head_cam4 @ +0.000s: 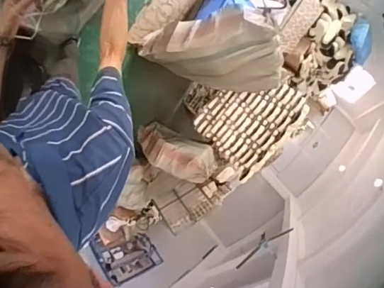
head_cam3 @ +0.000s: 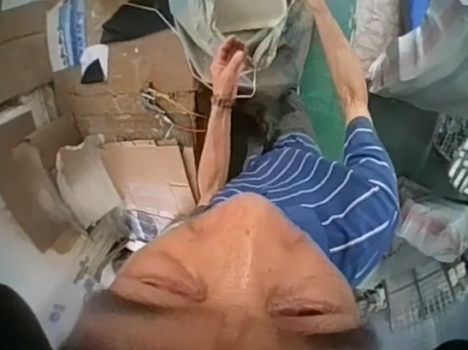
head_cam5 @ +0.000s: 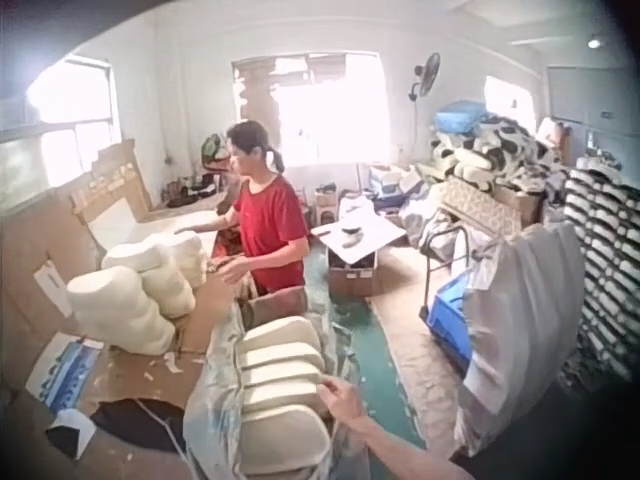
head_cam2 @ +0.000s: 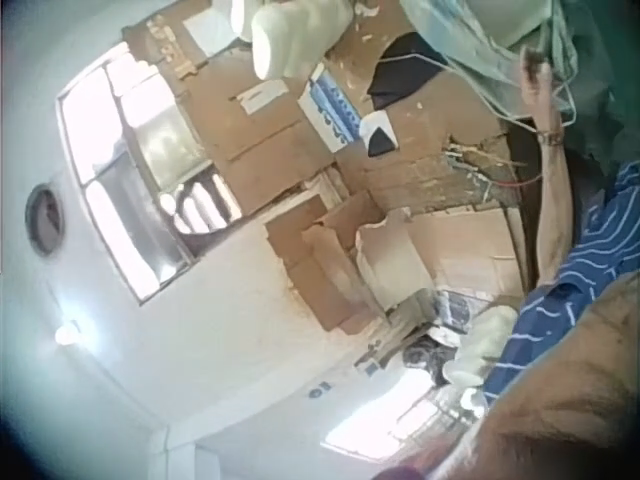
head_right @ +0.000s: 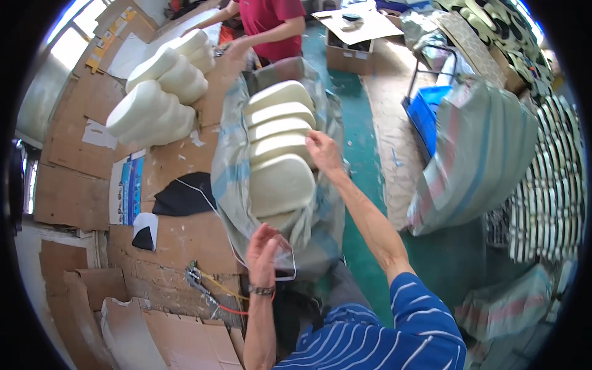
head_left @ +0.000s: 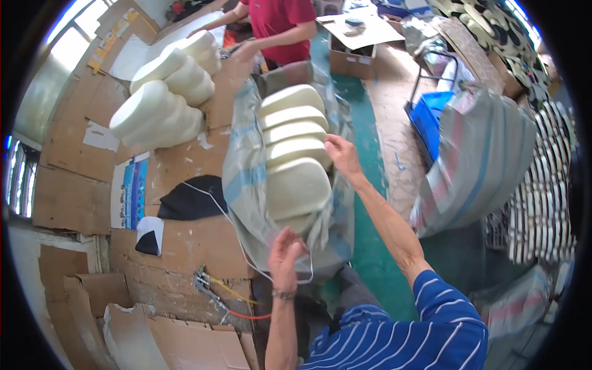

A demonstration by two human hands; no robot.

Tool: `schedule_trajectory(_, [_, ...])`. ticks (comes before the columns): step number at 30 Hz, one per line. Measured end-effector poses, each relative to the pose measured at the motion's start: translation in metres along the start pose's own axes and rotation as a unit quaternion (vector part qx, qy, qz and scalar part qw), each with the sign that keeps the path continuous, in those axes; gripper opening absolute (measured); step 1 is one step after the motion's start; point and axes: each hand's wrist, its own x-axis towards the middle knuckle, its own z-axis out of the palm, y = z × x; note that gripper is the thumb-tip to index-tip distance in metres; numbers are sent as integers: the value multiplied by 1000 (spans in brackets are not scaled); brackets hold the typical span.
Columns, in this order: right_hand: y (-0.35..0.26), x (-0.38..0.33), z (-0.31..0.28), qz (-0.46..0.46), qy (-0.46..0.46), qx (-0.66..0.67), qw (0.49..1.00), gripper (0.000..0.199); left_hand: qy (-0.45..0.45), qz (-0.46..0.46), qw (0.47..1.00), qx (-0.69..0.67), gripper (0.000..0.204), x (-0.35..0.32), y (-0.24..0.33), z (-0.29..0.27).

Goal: Applying spray adhesive to foam padding components and organizing them for manufacturing.

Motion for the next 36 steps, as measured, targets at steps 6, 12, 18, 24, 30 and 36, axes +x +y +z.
schedule_trajectory(6, [87,140,0,29,-49,-17,998,59,79,-35,993,86,78,113,-91,18])
schedule_trajectory(12, [122,205,31,61,-200,-20,978,78,175,-78,977,90,93,146,-109,-4])
schedule_trajectory(18, [158,233,12,227,-294,-32,928,72,238,-150,959,-42,83,166,-121,-9])
schedule_trajectory(24, [134,138,21,208,-478,26,853,49,318,-141,934,-86,42,155,-135,-42])
schedule_trajectory(30, [90,92,2,189,-473,62,858,45,302,-130,928,-173,50,145,-133,-43])
schedule_trajectory(36, [0,9,-79,14,-345,-38,938,42,160,-67,952,-252,47,133,-126,-62])
